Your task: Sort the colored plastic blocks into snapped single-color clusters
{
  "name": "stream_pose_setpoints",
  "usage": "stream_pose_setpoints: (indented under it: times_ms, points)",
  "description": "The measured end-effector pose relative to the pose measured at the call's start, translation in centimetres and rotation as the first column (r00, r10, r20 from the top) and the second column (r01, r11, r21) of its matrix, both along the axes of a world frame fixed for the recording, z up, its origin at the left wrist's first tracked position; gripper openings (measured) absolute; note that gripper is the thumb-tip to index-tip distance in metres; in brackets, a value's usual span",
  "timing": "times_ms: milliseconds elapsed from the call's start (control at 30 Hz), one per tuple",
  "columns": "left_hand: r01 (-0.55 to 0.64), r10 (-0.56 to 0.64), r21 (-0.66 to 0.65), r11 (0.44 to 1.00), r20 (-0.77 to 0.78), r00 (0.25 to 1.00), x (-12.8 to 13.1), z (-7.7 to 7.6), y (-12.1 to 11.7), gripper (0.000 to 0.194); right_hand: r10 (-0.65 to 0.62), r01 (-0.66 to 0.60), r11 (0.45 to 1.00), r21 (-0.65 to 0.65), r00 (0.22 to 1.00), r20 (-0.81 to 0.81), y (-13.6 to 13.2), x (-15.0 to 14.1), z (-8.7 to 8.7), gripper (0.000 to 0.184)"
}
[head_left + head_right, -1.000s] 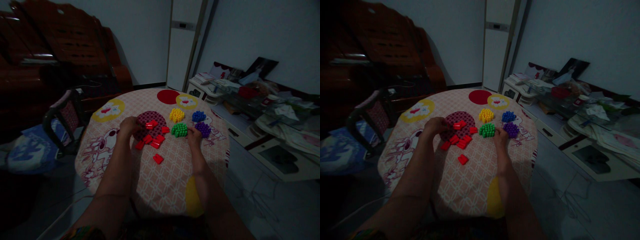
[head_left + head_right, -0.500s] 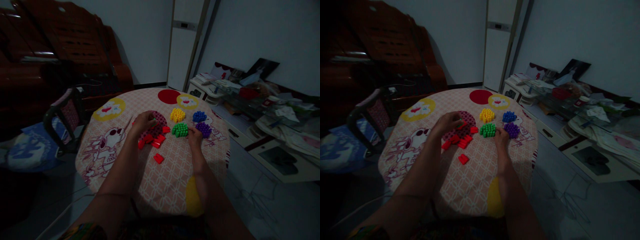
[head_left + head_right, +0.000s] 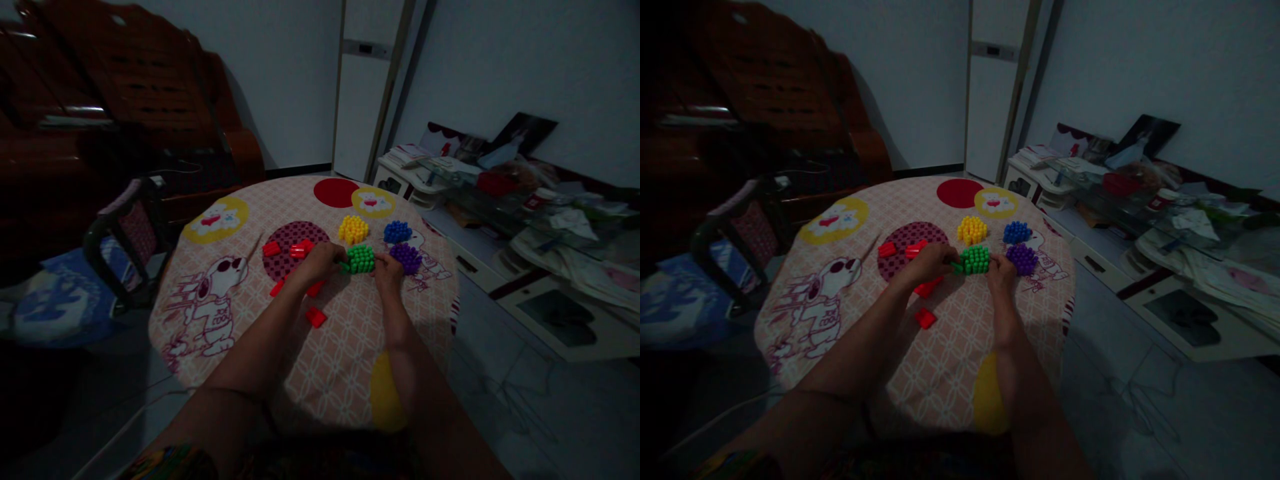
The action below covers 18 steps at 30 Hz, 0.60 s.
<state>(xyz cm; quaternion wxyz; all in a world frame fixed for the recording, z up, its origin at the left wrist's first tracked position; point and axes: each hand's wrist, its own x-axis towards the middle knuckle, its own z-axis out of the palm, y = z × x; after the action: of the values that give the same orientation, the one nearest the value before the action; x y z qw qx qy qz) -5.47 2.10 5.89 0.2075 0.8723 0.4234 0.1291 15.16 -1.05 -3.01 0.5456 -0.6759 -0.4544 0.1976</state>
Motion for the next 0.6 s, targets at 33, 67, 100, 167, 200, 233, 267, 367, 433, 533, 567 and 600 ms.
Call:
stream_pose_setpoints:
  times_ms: [33, 67, 100, 167, 200, 233, 267, 367, 433, 533, 567, 600]
  points:
    - [-0.008, 0.008, 0.010, 1.000, -0.027, 1.000, 0.1, 0.1, -0.1, 0.030, 0.001, -0.001, 1.000, 0.003, 1.000, 0.003, 0.0, 0.0, -0.1, 0.041]
    - [-0.015, 0.016, 0.019, 1.000, -0.050, 0.999, 0.3, 0.2, -0.2, 0.031, 0.003, -0.004, 1.000, 0.006, 1.000, 0.007, 0.0, 0.1, -0.1, 0.042]
    - [-0.020, 0.022, 0.028, 0.999, -0.070, 0.997, 0.4, 0.2, -0.3, 0.033, 0.004, -0.004, 1.000, 0.008, 1.000, 0.008, 0.0, 0.1, -0.1, 0.042]
    - [-0.012, 0.016, 0.044, 0.999, -0.086, 0.996, 0.5, 0.3, -0.3, 0.036, 0.003, -0.003, 1.000, 0.014, 1.000, 0.010, 0.0, 0.1, -0.1, 0.041]
    - [-0.003, 0.007, 0.051, 0.999, -0.083, 0.996, 0.6, 0.3, -0.4, 0.037, 0.004, -0.004, 1.000, 0.017, 1.000, 0.009, 0.0, 0.0, -0.1, 0.041]
    - [0.012, -0.008, 0.058, 0.998, -0.074, 0.997, 0.6, 0.3, -0.4, 0.038, 0.002, -0.003, 1.000, 0.019, 1.000, 0.008, -0.1, 0.0, -0.1, 0.041]
    - [0.030, -0.026, 0.063, 0.998, -0.059, 0.998, 0.7, 0.3, -0.4, 0.038, 0.003, -0.003, 1.000, 0.018, 1.000, 0.006, -0.1, 0.0, 0.0, 0.041]
    - [0.084, -0.085, 0.079, 0.993, 0.001, 0.996, 1.4, 0.1, -0.8, 0.035, -0.003, 0.003, 1.000, -0.003, 1.000, 0.001, -0.2, -0.1, 0.3, 0.041]
    - [0.114, -0.119, 0.098, 0.989, 0.050, 0.992, 2.2, -0.4, -1.2, 0.031, -0.017, 0.016, 1.000, 0.009, 0.999, 0.027, -0.3, -0.2, 0.6, 0.040]
    - [0.111, -0.129, 0.157, 0.981, 0.112, 0.985, 3.7, -1.5, -2.1, 0.027, -0.035, 0.031, 0.998, 0.051, 0.996, 0.088, -0.4, -0.2, 0.9, 0.036]
    - [0.099, -0.121, 0.177, 0.979, 0.116, 0.986, 4.2, -1.9, -2.4, 0.025, -0.038, 0.032, 0.998, 0.057, 0.994, 0.100, -0.4, -0.2, 1.0, 0.035]
    - [0.086, -0.109, 0.194, 0.977, 0.111, 0.988, 4.6, -2.2, -2.6, 0.024, -0.039, 0.033, 0.998, 0.058, 0.994, 0.106, -0.4, -0.2, 1.0, 0.035]
